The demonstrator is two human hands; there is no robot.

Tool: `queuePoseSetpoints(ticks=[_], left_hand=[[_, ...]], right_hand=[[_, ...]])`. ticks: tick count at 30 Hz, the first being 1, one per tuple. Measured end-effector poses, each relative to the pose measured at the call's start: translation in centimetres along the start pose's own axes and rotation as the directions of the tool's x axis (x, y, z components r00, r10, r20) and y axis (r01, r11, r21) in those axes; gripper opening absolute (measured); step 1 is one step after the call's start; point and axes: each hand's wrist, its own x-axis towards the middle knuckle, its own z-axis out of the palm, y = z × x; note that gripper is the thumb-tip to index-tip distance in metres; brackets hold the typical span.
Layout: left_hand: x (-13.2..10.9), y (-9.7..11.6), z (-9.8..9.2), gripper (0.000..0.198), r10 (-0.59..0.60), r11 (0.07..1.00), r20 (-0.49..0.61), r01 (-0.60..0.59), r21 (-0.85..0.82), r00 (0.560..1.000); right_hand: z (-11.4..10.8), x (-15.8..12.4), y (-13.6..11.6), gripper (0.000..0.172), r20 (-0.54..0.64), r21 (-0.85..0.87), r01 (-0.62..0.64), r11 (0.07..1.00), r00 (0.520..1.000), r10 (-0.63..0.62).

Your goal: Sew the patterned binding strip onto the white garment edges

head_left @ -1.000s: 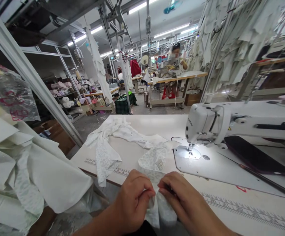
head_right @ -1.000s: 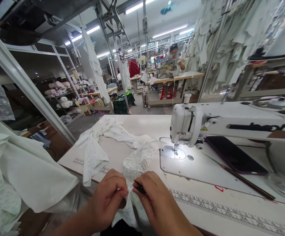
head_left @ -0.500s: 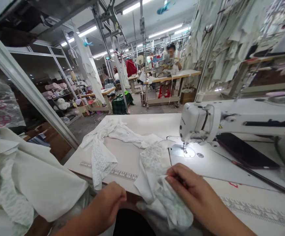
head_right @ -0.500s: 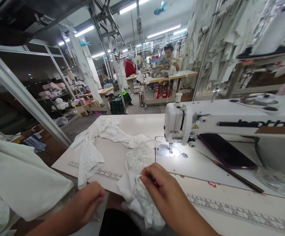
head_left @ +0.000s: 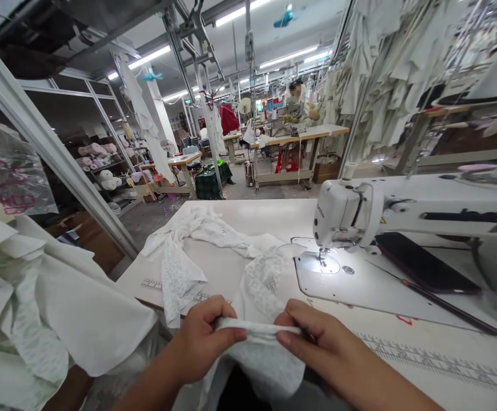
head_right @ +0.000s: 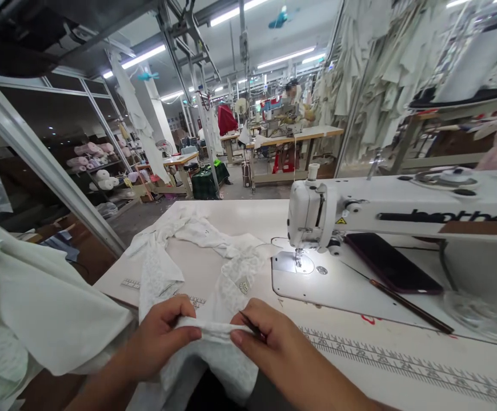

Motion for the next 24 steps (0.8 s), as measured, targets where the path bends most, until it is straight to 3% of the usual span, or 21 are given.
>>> queuePoseSetpoints(ticks=[3,6,10,16,18,24], left_hand=[[0.3,0.1,-1.6,0.014,-0.038,0.989,0.042,0.031,0.147,0.998],[0.4,0.0,-1.5,0.002,-0.036,0.954,0.038,0.023,0.300,0.999],[0.5,0.7,0.0,0.031,0.035,0.978,0.087,-0.052,0.202,0.996],[1.0,1.2,2.1,0.031,0.087,0.984,0.032,-0.090,0.152,0.996],[1.0,0.9,2.1,0.031,0.142,0.976,0.034,-0.145,0.160,0.989],[0.7,0.2,1.6,0.033,0.135,0.970,0.064,-0.145,0.197,0.989]], right_hand=[[0.5,-0.1,0.5,0.027,0.038,0.102,-0.010,0.995,0.999,0.006],[1.2,0.3,1.1,0.029,0.025,0.168,-0.040,0.985,0.999,0.036],[1.9,0.9,1.1,0.029,0.012,0.128,-0.069,0.989,0.998,0.068],[2.2,0.9,0.5,0.032,-0.018,0.046,-0.058,0.997,0.998,0.058],[2.3,0.9,0.6,0.032,-0.023,0.045,-0.040,0.998,0.999,0.041],[2.3,1.1,1.1,0.032,-0.024,0.084,-0.064,0.994,0.998,0.066]])
